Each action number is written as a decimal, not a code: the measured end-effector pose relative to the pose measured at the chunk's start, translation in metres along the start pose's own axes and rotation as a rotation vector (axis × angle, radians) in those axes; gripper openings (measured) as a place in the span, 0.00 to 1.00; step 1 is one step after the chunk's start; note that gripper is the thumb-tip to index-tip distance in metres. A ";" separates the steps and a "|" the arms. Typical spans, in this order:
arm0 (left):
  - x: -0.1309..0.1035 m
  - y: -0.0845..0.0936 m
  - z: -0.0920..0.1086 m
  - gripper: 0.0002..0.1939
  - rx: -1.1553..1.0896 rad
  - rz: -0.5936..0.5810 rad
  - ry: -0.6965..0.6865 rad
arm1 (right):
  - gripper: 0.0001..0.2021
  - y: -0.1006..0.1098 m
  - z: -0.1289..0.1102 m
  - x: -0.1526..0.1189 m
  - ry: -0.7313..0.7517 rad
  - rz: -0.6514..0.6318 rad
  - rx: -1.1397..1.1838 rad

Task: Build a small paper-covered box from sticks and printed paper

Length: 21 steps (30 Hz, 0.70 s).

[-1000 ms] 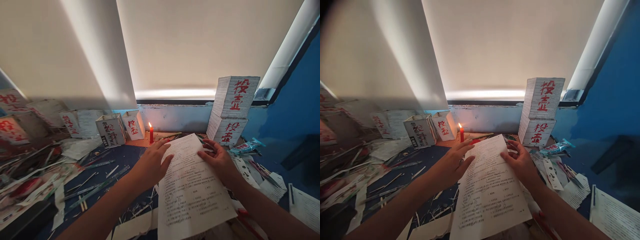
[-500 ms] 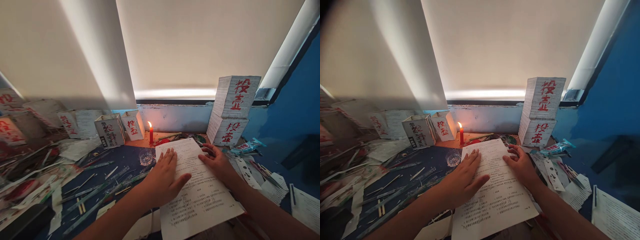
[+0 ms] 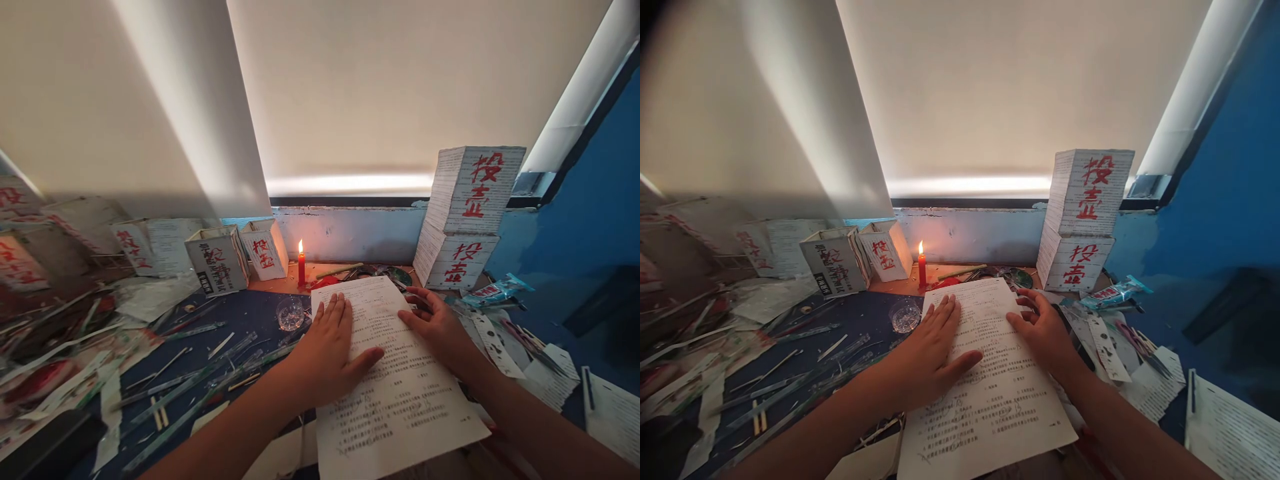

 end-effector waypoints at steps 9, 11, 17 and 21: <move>0.003 0.004 0.001 0.59 -0.011 0.001 0.002 | 0.30 -0.004 -0.002 -0.006 -0.025 -0.011 -0.031; 0.003 0.003 0.001 0.59 -0.016 -0.005 0.001 | 0.30 -0.004 0.001 -0.005 -0.027 -0.007 -0.040; 0.006 -0.003 0.001 0.63 -0.019 -0.029 -0.010 | 0.31 -0.006 0.009 -0.003 -0.021 -0.019 -0.056; 0.009 -0.003 0.001 0.62 -0.016 -0.002 0.001 | 0.31 -0.006 0.008 -0.005 -0.012 -0.009 -0.052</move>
Point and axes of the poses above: each hand's wrist, its own x-axis towards the middle knuckle, its own y-axis out of the back of the hand, z = x × y, the point moved 9 cm from there along x, towards the middle knuckle, and after that the axes turned 10 degrees about -z, right-handed, at the moved point
